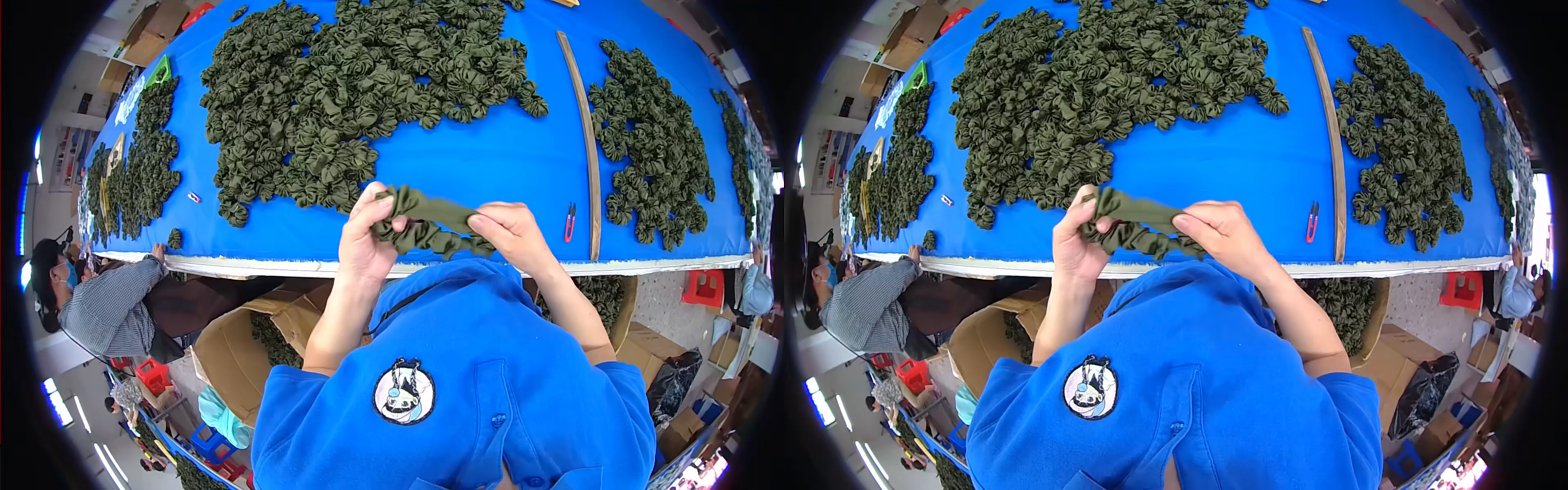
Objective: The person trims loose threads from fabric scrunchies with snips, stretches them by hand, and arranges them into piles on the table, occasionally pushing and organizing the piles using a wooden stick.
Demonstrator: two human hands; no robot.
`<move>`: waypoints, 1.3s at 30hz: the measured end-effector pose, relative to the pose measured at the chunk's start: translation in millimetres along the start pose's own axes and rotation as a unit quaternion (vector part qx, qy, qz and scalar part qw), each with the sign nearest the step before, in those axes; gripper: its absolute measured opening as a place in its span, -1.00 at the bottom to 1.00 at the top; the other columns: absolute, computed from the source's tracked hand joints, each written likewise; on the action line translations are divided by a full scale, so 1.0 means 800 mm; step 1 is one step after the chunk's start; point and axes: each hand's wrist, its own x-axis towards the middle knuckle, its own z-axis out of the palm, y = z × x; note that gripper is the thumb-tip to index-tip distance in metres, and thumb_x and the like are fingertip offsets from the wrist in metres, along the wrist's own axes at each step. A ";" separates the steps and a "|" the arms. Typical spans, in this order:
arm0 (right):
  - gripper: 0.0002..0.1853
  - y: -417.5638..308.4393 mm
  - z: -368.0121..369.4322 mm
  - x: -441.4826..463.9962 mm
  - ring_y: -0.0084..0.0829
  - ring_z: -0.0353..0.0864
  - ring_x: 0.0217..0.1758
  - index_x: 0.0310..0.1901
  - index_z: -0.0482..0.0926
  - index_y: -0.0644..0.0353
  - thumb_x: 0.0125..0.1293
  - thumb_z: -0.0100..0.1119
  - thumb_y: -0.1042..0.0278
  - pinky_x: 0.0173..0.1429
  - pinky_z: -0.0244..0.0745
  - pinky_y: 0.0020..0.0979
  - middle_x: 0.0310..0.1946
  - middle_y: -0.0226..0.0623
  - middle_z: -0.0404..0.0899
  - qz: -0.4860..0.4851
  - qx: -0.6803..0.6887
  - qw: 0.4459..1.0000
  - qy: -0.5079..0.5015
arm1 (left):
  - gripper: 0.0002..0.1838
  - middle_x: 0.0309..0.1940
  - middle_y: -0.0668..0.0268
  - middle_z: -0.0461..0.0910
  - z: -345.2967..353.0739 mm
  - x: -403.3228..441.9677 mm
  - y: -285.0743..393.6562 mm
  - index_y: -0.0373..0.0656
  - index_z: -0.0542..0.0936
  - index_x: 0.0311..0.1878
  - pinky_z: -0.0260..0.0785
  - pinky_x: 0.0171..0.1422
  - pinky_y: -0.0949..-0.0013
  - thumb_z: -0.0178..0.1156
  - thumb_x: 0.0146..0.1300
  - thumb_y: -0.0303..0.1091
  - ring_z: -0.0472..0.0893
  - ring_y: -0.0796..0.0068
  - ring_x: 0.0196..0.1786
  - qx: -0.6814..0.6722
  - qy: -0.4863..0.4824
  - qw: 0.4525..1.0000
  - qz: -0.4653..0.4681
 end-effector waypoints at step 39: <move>-0.80 -0.163 -0.205 -0.211 -0.56 0.38 -0.44 -0.10 0.56 0.04 0.31 0.00 0.26 -0.31 0.30 -0.40 -0.49 -0.50 0.50 -0.384 -0.072 0.873 0.292 | -0.73 -0.11 0.17 0.58 -0.081 0.058 -0.023 -0.21 0.52 -0.01 0.43 -0.03 0.43 0.20 0.24 -0.37 0.57 0.39 -0.10 0.101 0.159 0.975 -0.115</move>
